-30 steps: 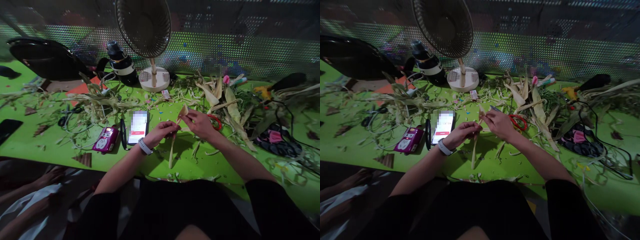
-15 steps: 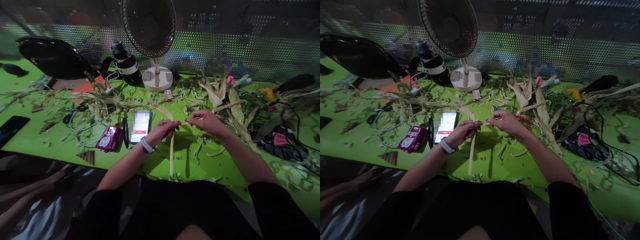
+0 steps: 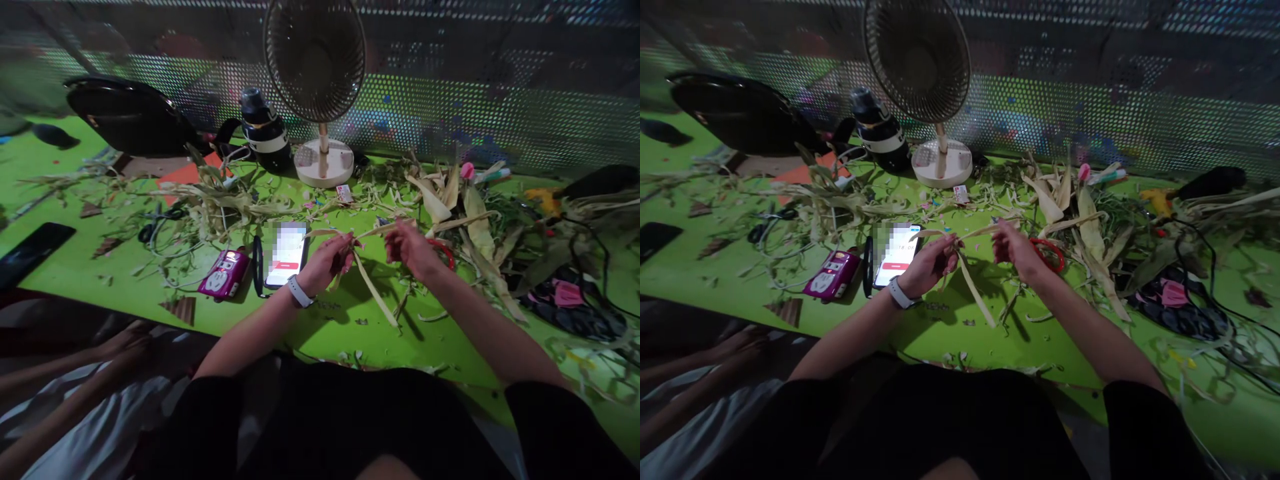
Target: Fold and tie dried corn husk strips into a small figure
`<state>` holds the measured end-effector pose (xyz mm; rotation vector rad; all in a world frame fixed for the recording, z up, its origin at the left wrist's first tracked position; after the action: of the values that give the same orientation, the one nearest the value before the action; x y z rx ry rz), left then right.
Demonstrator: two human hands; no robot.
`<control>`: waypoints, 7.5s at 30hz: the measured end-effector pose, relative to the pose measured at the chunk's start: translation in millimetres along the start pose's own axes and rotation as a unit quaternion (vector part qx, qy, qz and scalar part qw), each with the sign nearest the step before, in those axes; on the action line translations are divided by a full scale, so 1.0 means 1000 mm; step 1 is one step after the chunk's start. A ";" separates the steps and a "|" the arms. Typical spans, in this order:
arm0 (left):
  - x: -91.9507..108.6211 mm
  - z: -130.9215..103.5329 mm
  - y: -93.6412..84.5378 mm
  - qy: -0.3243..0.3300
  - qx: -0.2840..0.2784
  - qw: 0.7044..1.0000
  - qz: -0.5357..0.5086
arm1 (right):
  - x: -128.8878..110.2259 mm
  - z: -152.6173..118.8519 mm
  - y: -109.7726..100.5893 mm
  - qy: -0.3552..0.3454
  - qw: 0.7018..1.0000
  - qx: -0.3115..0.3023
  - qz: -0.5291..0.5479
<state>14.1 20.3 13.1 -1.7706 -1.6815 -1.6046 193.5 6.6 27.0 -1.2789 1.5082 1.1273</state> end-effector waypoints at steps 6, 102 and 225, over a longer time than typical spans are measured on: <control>-0.002 0.001 0.000 0.032 0.022 0.999 -0.018 | 0.012 -0.031 0.029 -0.056 0.953 -0.205 -0.217; -0.013 -0.006 0.007 0.164 0.102 0.968 0.162 | 0.000 -0.026 0.022 -0.219 0.894 -0.196 -0.339; -0.011 -0.001 0.003 -0.046 0.049 0.996 -0.062 | -0.014 -0.017 0.003 -0.338 0.731 -0.255 -0.535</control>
<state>19.0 12.5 6.8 -1.7494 -1.9123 -1.4801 191.7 -6.6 45.4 -1.4939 -0.2060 0.9880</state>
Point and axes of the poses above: each hand's wrist, its own z-axis towards the middle knuckle, its own y-axis out of the palm, x = y × z, the point moved 2 cm from there along z, towards the middle knuckle, and after that the axes turned 8 degrees about -y, right-handed, at the moved point
